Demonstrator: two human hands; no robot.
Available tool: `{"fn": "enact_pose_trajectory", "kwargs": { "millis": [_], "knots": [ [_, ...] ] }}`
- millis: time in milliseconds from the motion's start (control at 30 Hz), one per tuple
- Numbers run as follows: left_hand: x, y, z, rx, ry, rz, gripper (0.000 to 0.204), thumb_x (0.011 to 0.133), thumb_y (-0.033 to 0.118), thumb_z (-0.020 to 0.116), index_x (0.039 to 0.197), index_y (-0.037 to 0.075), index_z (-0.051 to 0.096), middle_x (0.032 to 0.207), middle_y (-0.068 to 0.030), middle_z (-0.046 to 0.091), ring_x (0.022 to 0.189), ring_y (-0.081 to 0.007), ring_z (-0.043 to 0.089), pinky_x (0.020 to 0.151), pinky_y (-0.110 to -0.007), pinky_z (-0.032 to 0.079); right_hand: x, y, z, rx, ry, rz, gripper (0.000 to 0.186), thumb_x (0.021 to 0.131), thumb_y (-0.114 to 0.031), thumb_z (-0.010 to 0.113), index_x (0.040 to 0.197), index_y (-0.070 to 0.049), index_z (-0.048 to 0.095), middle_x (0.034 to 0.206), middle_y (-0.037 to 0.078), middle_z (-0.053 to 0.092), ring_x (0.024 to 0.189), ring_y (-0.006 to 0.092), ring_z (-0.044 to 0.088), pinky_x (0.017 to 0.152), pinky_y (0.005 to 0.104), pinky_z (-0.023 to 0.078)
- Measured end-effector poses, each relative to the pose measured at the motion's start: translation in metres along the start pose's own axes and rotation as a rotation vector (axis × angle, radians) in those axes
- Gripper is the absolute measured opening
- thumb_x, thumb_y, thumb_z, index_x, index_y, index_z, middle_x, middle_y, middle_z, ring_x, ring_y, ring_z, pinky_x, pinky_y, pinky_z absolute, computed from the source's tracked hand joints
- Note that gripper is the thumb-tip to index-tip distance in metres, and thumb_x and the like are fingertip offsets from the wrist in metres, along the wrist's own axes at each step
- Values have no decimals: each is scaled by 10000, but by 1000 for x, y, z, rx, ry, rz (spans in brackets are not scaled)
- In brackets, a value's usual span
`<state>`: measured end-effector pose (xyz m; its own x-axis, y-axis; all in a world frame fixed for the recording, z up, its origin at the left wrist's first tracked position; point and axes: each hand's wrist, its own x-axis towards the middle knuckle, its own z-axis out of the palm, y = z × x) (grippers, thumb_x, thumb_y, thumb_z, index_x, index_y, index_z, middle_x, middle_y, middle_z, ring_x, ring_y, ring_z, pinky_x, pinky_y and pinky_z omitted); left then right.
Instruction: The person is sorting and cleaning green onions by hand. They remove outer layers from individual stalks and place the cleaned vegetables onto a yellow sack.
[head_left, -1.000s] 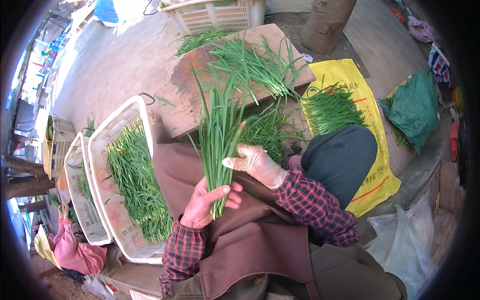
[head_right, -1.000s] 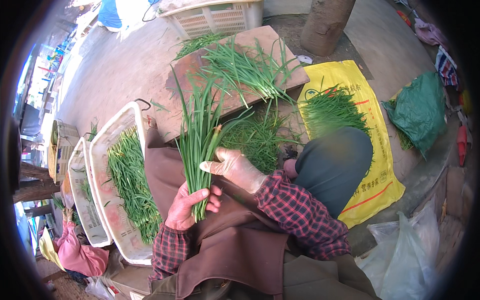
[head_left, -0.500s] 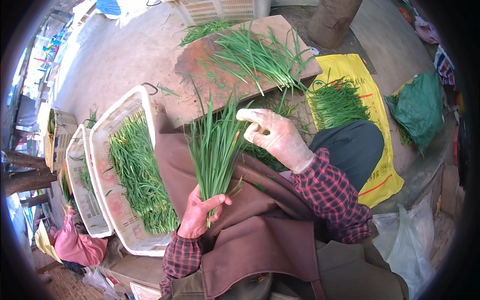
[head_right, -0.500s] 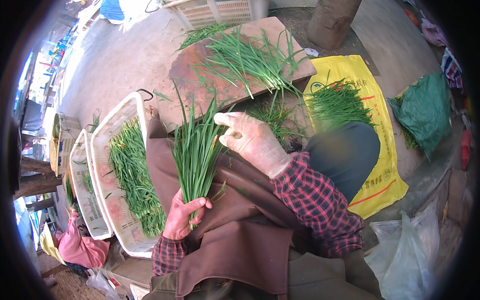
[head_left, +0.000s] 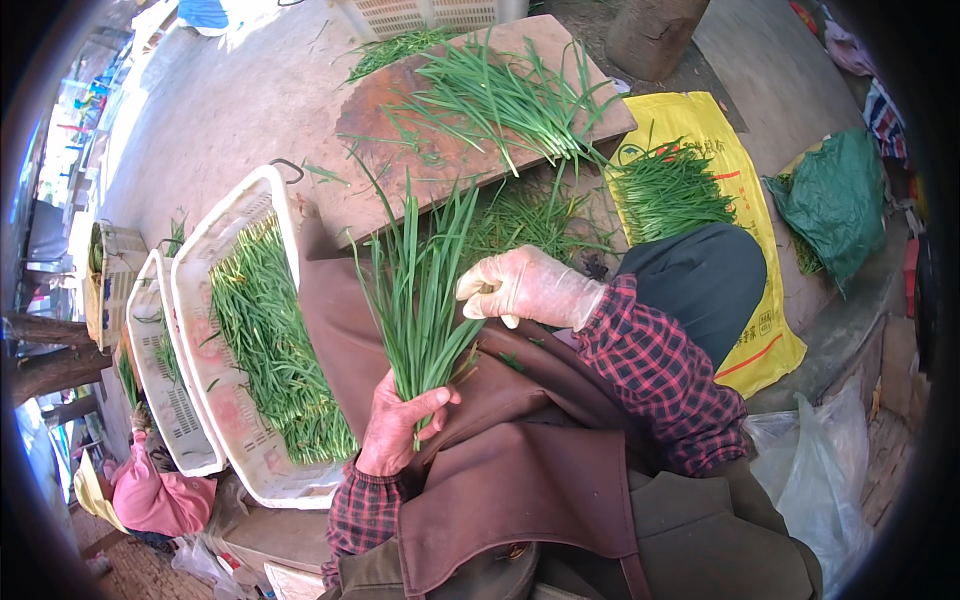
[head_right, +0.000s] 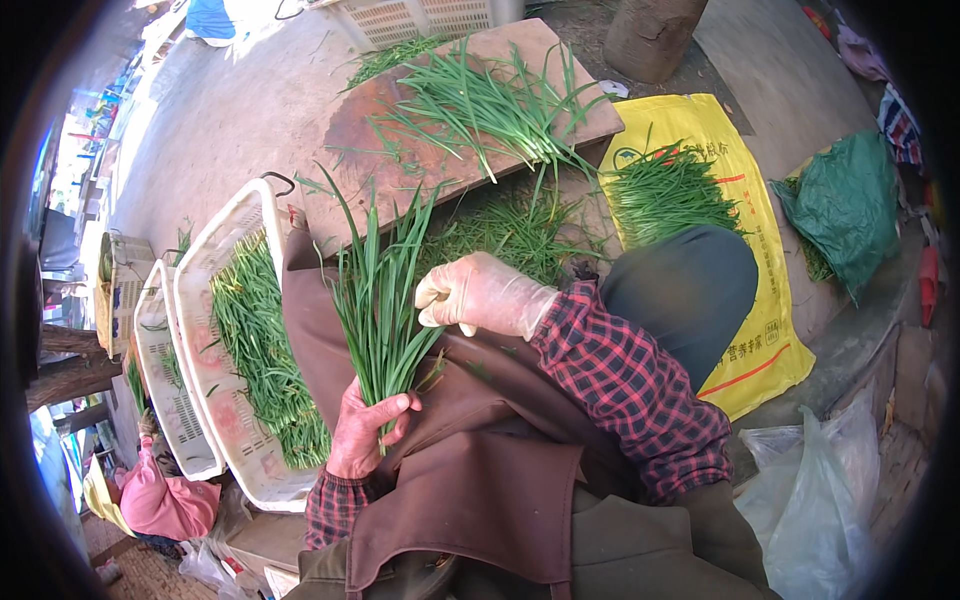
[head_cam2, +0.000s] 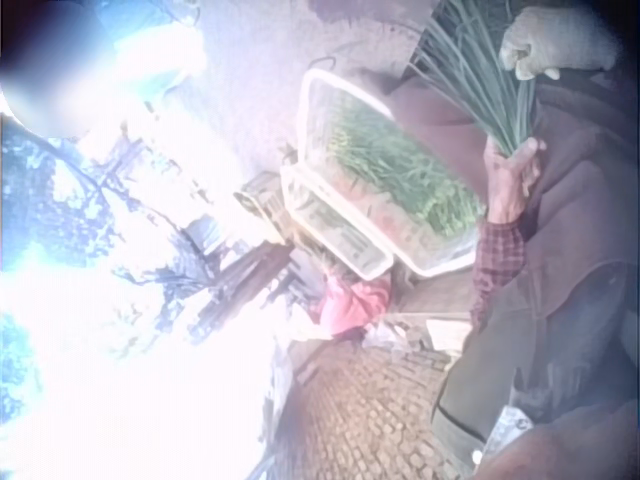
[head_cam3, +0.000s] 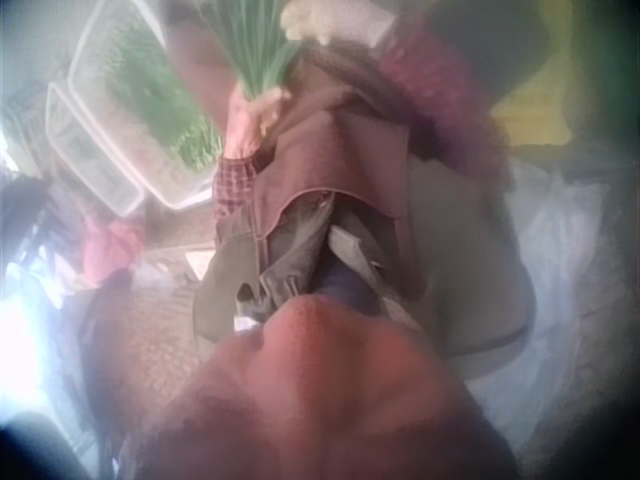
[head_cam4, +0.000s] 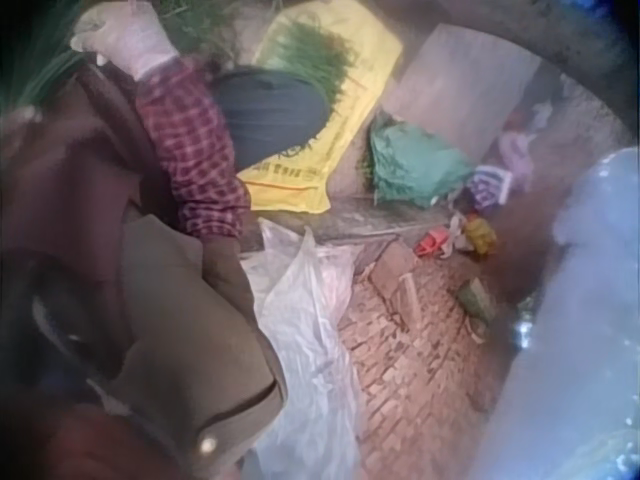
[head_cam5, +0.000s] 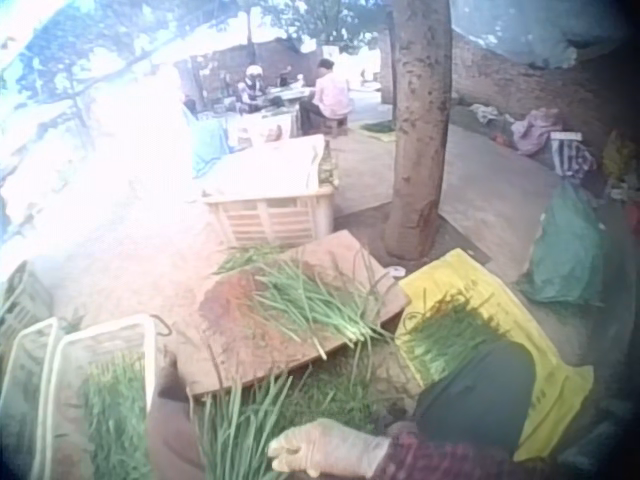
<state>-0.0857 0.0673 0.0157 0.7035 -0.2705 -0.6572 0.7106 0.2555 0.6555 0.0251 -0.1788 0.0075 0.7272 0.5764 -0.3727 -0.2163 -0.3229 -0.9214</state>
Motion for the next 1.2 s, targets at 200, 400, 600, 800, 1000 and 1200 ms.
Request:
{"fn": "enact_pose_trajectory", "kwargs": {
  "millis": [200,400,600,800,1000,1200],
  "knots": [
    [6,-7,0,-77,4,86,283,943,125,667,1187,62,539,855,-105,649,512,-104,508,394,-194,334,1,13,22,79,133,-102,211,911,-132,690,1079,-6,710,913,59,716,642,96,609,616,257,517],
    [5,-7,6,-177,85,115,207,970,131,637,1145,69,545,828,-55,609,529,-67,462,404,-180,332,7,16,37,543,339,-137,169,940,-55,617,1076,6,695,889,71,720,604,52,555,527,205,441],
    [1,-6,-2,-142,120,160,196,954,116,650,1122,71,559,816,-48,605,529,-65,460,402,-178,331,-15,28,-5,473,664,-34,131,910,-47,634,1022,-19,695,908,76,734,666,86,611,585,236,488],
    [-3,-9,-5,-74,133,115,211,939,96,659,1123,52,564,802,-61,609,525,-78,467,403,-189,335,-9,32,2,-310,743,-503,243,840,-39,711,1082,-64,717,1124,73,700,1060,238,628,945,349,498],
    [-7,-8,0,-8,160,93,202,931,83,663,1102,37,565,794,-66,609,510,-82,461,405,-198,329,1,10,22,-618,531,-628,278,846,-237,713,1047,-45,706,1044,102,677,1031,306,610,991,424,438],
    [-7,-8,4,24,155,84,212,925,82,675,1097,35,560,782,-65,608,506,-77,460,408,-201,335,19,29,38,-718,343,-602,284,818,-300,719,934,-41,701,870,97,646,899,297,596,838,429,461]
  ]
}}
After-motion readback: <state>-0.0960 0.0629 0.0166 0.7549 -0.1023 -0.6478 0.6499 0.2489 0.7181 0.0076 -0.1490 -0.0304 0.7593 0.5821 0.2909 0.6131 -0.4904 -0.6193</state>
